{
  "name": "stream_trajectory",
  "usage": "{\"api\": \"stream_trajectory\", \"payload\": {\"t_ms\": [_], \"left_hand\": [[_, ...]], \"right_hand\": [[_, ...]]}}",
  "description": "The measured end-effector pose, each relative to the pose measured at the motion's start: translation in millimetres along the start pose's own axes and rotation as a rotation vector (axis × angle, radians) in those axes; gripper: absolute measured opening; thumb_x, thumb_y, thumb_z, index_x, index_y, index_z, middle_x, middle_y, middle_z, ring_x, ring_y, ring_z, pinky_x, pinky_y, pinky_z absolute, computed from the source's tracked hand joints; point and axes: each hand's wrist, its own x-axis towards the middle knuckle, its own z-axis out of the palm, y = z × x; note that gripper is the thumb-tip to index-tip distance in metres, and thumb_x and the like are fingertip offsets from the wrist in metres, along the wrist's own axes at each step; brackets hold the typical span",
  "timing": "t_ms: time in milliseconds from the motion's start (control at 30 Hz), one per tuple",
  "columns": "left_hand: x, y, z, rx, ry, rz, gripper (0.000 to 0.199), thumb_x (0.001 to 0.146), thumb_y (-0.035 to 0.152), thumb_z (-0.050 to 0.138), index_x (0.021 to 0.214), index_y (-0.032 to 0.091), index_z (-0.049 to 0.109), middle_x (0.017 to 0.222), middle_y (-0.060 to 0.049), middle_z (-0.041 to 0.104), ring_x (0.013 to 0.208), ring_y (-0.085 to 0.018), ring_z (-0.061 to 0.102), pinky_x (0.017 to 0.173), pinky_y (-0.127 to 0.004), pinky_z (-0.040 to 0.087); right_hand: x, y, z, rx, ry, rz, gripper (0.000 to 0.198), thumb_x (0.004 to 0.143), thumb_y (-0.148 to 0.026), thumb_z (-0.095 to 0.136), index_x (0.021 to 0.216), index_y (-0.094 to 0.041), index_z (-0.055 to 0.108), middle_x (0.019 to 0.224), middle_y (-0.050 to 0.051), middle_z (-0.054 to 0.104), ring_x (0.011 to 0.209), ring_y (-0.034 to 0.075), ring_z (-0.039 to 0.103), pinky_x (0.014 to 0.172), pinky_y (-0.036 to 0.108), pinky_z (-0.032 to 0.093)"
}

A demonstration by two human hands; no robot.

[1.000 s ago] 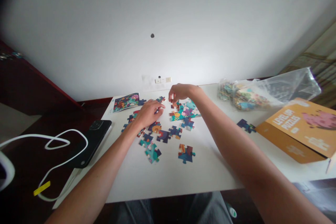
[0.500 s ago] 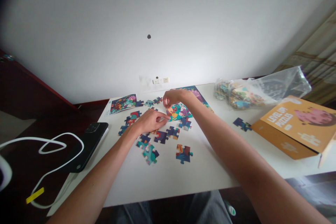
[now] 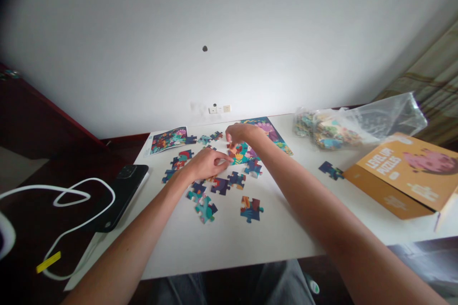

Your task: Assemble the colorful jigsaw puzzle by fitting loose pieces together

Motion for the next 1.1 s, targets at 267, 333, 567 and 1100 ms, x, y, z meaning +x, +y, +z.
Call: {"api": "stream_trajectory", "payload": {"t_ms": [267, 333, 567, 1100], "left_hand": [[0.2, 3.4, -4.9, 0.106, 0.201, -0.065, 0.025, 0.096, 0.033, 0.058, 0.101, 0.031, 0.083, 0.072, -0.001, 0.076, 0.068, -0.018, 0.069, 0.071, -0.027, 0.046], [0.4, -0.7, -8.7, 0.156, 0.265, -0.138, 0.025, 0.096, 0.032, 0.058, 0.097, 0.028, 0.082, 0.077, -0.003, 0.078, 0.072, -0.020, 0.071, 0.070, -0.027, 0.045], [-3.2, -24.8, -27.6, 0.224, 0.347, -0.358, 0.030, 0.101, 0.037, 0.050, 0.105, 0.028, 0.079, 0.081, -0.003, 0.078, 0.074, -0.019, 0.071, 0.068, -0.026, 0.042], [-4.6, -38.0, -25.0, 0.259, 0.277, -0.365, 0.029, 0.097, 0.030, 0.054, 0.112, 0.030, 0.079, 0.077, -0.002, 0.077, 0.074, -0.021, 0.071, 0.073, -0.028, 0.047]], "right_hand": [[-1.2, 7.2, -4.6, -0.009, 0.012, 0.021, 0.033, 0.084, -0.039, 0.077, 0.112, -0.023, 0.080, 0.111, 0.010, 0.079, 0.098, 0.028, 0.074, 0.080, 0.034, 0.054], [-2.8, 10.1, -6.5, -0.006, 0.022, 0.039, 0.029, 0.087, -0.035, 0.073, 0.112, -0.022, 0.080, 0.112, 0.011, 0.079, 0.099, 0.028, 0.074, 0.081, 0.035, 0.055], [-4.0, 16.9, -8.7, 0.008, -0.004, 0.141, 0.029, 0.079, -0.032, 0.081, 0.105, -0.018, 0.082, 0.109, 0.015, 0.079, 0.101, 0.033, 0.073, 0.084, 0.042, 0.057], [22.3, 5.8, 25.7, 0.058, 0.413, -0.405, 0.053, 0.099, -0.012, 0.051, 0.150, -0.028, 0.055, 0.158, 0.007, 0.052, 0.143, 0.023, 0.050, 0.120, 0.042, 0.037]]}}
